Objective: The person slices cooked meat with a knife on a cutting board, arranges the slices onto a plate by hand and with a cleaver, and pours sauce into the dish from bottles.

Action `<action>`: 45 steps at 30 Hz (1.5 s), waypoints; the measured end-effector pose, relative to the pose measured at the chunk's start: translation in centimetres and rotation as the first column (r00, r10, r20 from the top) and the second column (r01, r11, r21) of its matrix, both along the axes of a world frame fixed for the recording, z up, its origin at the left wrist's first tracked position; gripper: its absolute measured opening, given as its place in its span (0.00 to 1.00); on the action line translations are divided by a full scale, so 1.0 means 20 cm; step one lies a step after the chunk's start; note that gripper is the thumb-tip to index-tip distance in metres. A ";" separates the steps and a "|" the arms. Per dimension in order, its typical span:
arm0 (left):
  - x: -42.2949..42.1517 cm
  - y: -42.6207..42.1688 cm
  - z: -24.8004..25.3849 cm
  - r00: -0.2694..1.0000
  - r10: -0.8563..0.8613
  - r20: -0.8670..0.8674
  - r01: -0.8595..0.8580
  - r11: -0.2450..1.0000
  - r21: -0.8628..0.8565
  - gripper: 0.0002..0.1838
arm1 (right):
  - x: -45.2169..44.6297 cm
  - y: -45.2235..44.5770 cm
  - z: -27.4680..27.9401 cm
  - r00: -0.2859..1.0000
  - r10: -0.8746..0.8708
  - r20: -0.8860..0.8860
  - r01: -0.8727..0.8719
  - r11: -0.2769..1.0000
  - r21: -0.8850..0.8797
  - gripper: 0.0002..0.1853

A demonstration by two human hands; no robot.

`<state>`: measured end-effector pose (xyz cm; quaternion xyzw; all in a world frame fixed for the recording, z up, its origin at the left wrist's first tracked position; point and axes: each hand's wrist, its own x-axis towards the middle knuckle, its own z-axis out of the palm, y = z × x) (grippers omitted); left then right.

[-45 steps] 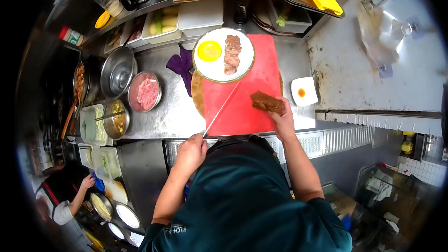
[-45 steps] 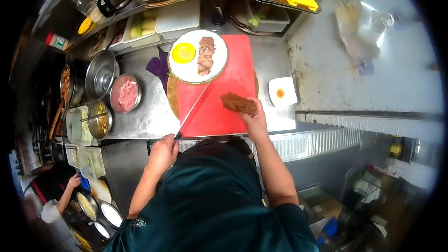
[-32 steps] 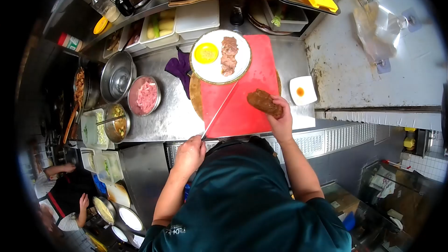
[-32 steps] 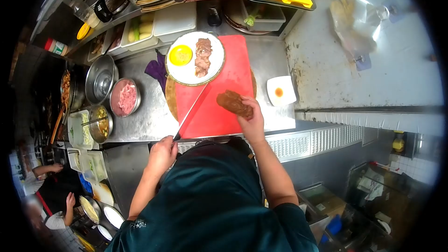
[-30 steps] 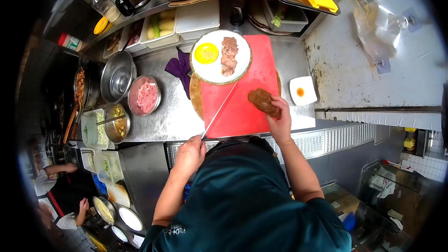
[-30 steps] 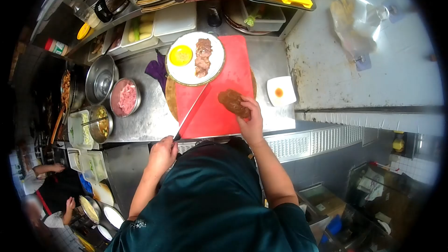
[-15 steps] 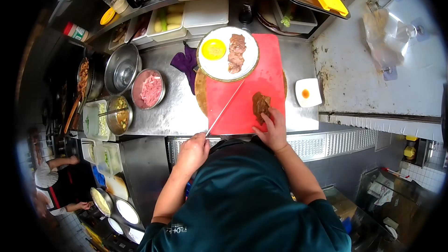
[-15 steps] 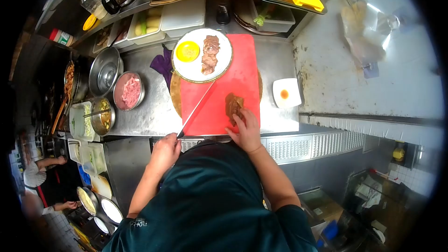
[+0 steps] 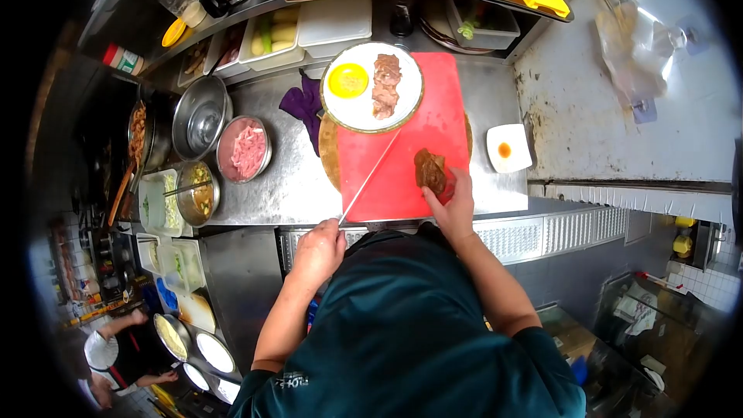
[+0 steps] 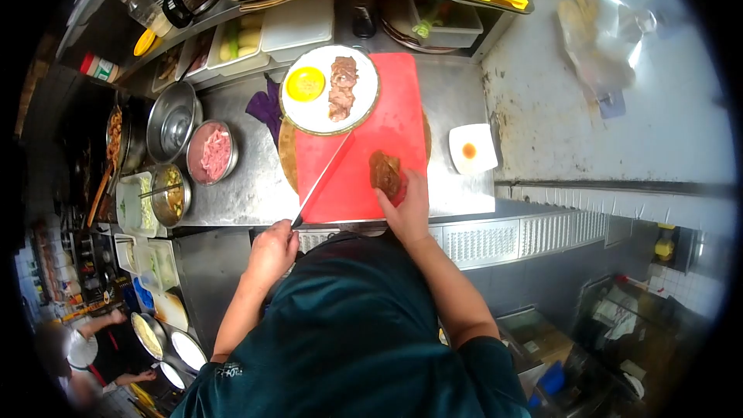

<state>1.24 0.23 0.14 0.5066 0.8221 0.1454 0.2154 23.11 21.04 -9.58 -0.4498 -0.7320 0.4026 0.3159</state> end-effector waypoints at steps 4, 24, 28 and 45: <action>0.00 0.00 -0.01 1.000 0.006 -0.009 -0.005 1.000 0.030 0.09 | -0.01 0.02 -0.05 0.999 0.037 -0.020 -0.037 0.999 0.007 0.34; 0.04 0.00 0.00 1.000 0.027 0.005 -0.027 1.000 -0.011 0.10 | 0.01 0.12 -0.02 0.997 0.078 0.025 -0.077 0.996 -0.050 0.33; 0.03 -0.01 -0.02 1.000 0.021 0.008 -0.021 0.999 -0.034 0.13 | -0.02 0.17 -0.05 0.971 0.214 0.106 -0.227 0.965 0.133 0.30; 0.01 -0.01 -0.03 0.999 0.027 0.026 -0.027 1.000 0.002 0.12 | -0.02 0.12 0.01 0.970 0.244 0.025 -0.234 0.951 -0.201 0.45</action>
